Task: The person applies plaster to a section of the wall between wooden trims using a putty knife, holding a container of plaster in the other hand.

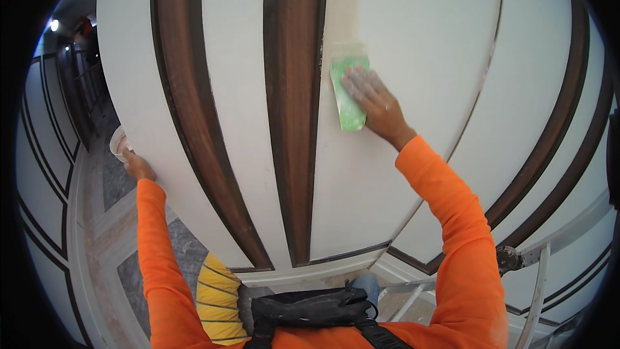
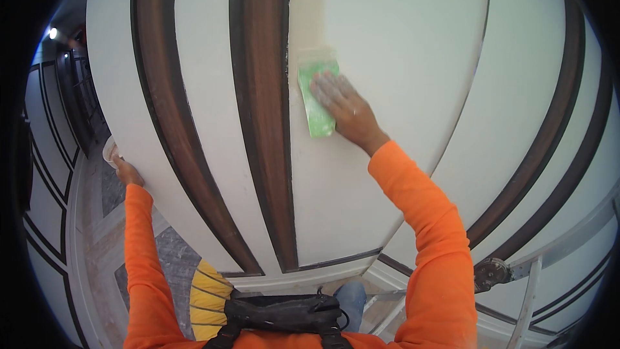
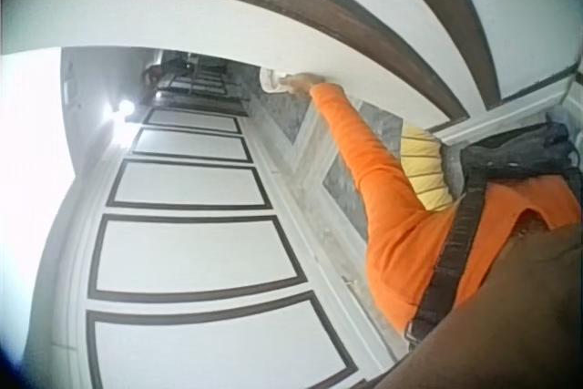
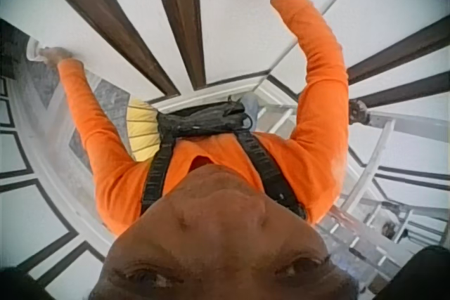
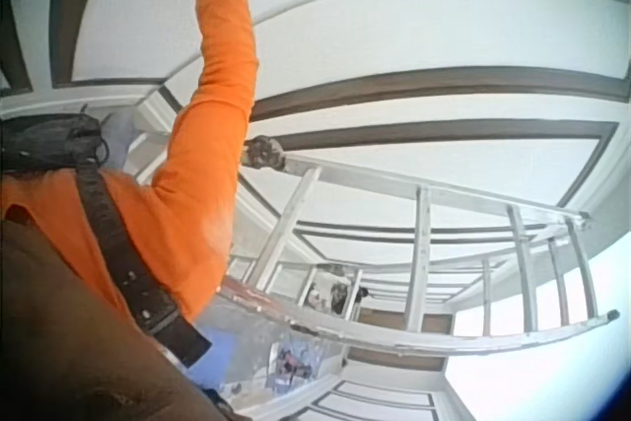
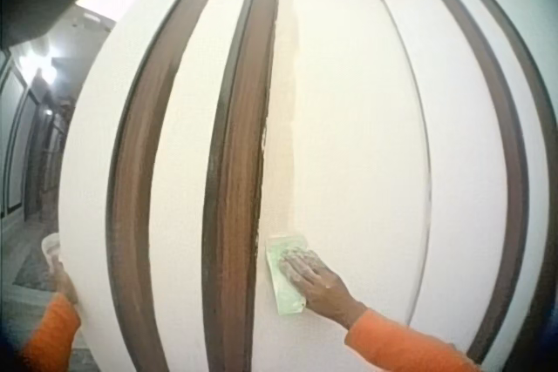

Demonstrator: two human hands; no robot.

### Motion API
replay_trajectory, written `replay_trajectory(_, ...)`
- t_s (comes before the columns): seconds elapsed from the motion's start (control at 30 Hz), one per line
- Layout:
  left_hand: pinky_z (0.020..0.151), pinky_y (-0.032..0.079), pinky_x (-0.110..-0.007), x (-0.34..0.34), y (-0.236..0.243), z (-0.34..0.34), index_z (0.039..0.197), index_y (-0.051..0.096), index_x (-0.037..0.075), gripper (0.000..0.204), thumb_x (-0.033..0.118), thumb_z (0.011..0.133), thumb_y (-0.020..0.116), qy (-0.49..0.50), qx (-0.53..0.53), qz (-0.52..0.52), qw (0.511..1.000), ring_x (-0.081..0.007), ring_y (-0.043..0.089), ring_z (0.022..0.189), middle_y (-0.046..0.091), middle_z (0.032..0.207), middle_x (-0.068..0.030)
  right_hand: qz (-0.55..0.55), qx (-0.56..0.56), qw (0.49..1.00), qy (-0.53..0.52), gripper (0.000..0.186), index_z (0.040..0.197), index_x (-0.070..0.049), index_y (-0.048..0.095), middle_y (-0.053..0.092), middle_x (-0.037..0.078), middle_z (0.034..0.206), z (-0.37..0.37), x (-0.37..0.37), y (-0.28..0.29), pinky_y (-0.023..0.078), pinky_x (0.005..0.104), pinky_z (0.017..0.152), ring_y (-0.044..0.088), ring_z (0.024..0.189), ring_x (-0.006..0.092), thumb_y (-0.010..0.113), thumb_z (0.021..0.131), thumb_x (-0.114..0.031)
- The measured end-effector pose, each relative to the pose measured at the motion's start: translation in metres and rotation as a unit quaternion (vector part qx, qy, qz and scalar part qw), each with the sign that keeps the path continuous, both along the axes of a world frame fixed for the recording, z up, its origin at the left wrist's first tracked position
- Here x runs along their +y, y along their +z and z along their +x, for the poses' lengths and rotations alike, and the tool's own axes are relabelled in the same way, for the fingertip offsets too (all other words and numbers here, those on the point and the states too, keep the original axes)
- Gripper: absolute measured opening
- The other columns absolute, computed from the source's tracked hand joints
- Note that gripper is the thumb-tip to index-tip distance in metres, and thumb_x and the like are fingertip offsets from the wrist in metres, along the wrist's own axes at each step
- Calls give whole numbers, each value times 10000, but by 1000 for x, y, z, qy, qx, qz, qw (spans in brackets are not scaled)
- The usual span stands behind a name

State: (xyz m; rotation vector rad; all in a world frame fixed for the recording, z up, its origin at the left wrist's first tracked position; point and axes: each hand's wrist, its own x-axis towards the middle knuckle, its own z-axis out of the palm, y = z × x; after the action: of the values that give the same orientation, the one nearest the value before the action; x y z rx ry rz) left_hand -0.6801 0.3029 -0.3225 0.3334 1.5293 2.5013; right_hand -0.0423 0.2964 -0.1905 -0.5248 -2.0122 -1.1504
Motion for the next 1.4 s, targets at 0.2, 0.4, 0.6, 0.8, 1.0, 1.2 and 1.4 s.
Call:
replay_trajectory(0.2,997,535,-410,-8,-4,0,1327,522,-178,831,585,1001,478,22,-16,-20,999,-359,672,1155,632,1321,-278,-170,-83,982,22,536,1418,-73,600,590,108,1464,22,-29,-101,453,439,1180,551,1375,286,638,888,3)
replay_trajectory(0.4,1000,531,-411,-13,2,4,1323,525,-181,842,593,994,487,31,-21,-28,999,-359,672,1151,629,1326,-282,-2,74,997,29,681,1458,-74,551,566,115,1489,-9,-39,30,443,465,1170,540,1373,313,743,807,-18)
replay_trajectory(0.6,998,528,-412,-5,0,11,1302,554,-174,832,596,993,491,11,-10,6,1000,-364,668,1158,634,1323,-278,-15,-23,1000,10,611,1432,-100,587,572,72,1489,-8,-7,8,453,426,1176,538,1384,267,689,839,5)
replay_trajectory(0.8,1015,520,-418,-5,-8,-9,1323,540,-170,856,615,989,482,49,-14,-41,998,-380,659,1175,619,1341,-297,-124,-114,986,3,575,1433,-85,585,593,95,1468,11,-38,-82,460,447,1169,545,1382,286,650,872,18)
replay_trajectory(1.0,1019,521,-419,-2,-4,-3,1337,513,-186,871,612,987,478,27,-11,-31,999,-379,660,1174,618,1338,-298,5,61,998,25,733,1473,-83,540,562,135,1487,-1,-29,42,448,453,1159,534,1373,336,709,775,61)
replay_trajectory(1.2,1010,527,-415,-1,-2,3,1335,516,-184,859,601,989,481,12,-13,-10,1000,-370,666,1163,625,1323,-295,-40,61,997,3,703,1476,-69,538,550,138,1503,-3,-5,-2,408,460,1198,495,1416,328,667,800,74)
replay_trajectory(1.4,1022,518,-413,-3,-5,-5,1319,530,-186,857,602,987,485,28,-8,-35,999,-378,662,1164,628,1317,-298,-170,-82,982,3,608,1423,-60,597,584,120,1473,10,-41,-146,430,443,1191,546,1382,286,667,824,19)
